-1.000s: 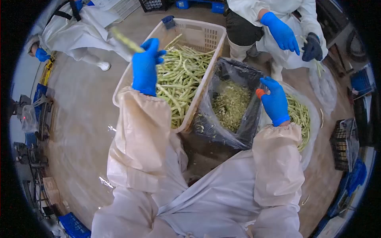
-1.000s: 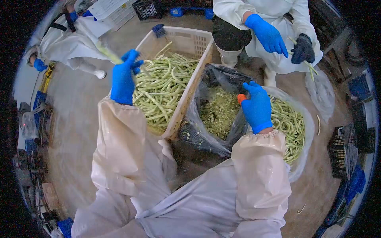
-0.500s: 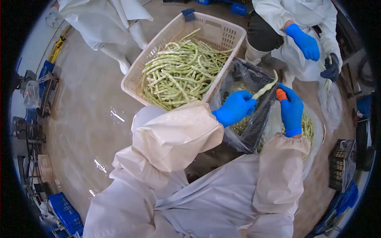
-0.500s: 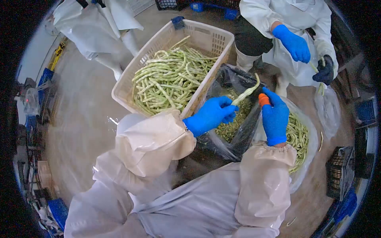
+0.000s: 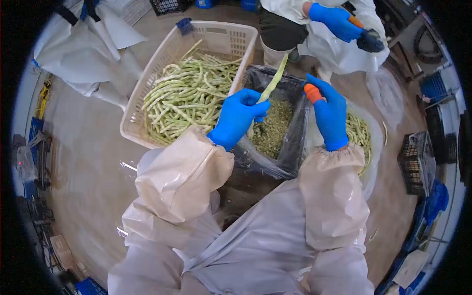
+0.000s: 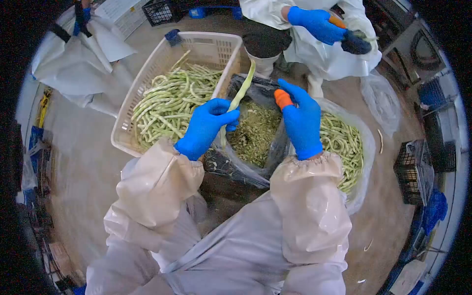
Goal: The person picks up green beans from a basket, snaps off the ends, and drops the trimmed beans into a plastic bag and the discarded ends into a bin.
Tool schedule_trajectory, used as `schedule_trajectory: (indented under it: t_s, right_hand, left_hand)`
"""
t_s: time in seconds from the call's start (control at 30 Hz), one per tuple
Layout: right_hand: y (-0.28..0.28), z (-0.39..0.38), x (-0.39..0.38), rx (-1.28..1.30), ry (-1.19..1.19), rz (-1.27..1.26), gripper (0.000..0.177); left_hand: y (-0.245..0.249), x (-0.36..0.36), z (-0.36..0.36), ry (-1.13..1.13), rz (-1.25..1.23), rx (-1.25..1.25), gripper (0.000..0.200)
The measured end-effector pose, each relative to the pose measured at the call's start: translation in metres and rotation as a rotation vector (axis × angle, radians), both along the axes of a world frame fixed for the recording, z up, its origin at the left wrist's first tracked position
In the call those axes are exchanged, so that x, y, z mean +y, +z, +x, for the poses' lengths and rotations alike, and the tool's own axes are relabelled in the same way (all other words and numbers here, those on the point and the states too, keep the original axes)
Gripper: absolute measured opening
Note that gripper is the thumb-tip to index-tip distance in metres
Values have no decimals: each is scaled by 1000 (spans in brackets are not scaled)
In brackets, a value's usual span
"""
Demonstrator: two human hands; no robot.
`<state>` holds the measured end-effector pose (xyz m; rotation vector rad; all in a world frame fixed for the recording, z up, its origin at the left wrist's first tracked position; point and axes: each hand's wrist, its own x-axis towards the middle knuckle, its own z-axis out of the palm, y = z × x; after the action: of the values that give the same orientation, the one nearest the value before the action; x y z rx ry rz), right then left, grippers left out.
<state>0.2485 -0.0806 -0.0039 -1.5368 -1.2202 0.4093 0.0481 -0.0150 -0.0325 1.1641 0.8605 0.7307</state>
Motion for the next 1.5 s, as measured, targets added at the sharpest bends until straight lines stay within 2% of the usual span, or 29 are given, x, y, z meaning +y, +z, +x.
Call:
schedule_trajectory:
  t_s: [0.03,0.17,0.2,0.33,0.43,0.53,0.63,0.67,0.73,0.83,0.87,0.93,1.0,1.07,1.17,1.37,1.5]
  right_hand:
    - [0,1,-1,16,7,3,27]
    - [-6,-3,-4,78,111,-70,24]
    - [-6,-4,-2,87,151,-101,23]
    - [-9,-32,-5,330,341,-174,24]
    - [-5,-49,-10,155,374,-229,25]
    - [-12,-61,-11,83,352,-246,25]
    - [-8,-63,-14,12,319,-369,24]
    - [-5,-62,-15,-97,329,-316,22]
    - [2,-54,-15,-31,327,-365,21]
    - [6,-37,-12,101,312,-354,20]
    - [7,-31,-11,150,307,-339,20]
    - [11,-21,-10,160,327,-361,20]
    - [14,-14,-9,113,386,-442,21]
    - [15,-16,-9,126,414,-448,21]
    - [20,-29,-12,92,340,-412,20]
    - [17,-40,-18,-217,261,-281,17]
    - [16,-42,-21,-402,251,-256,16]
  left_hand:
    - [0,-1,1,-21,14,21,24]
    - [4,1,2,15,-276,-167,23]
    - [4,7,0,1,-262,-207,22]
    - [11,16,-7,172,-294,-247,24]
    - [9,20,-9,210,-248,-255,27]
    - [8,19,-10,242,-313,-288,29]
    - [-13,22,-5,196,-347,-405,32]
    - [-15,21,-4,188,-336,-342,32]
    - [-7,15,-1,164,-315,-218,32]
    - [-16,4,10,241,33,77,30]
    - [-21,-7,16,377,269,137,32]
    - [-8,-13,12,415,805,198,33]
    - [-11,-13,13,338,1070,168,33]
    - [-28,-11,19,157,1060,42,31]
    - [-23,-10,14,39,899,231,24]
    - [-14,-11,6,35,986,439,24]
    - [-3,-12,5,-84,866,503,27]
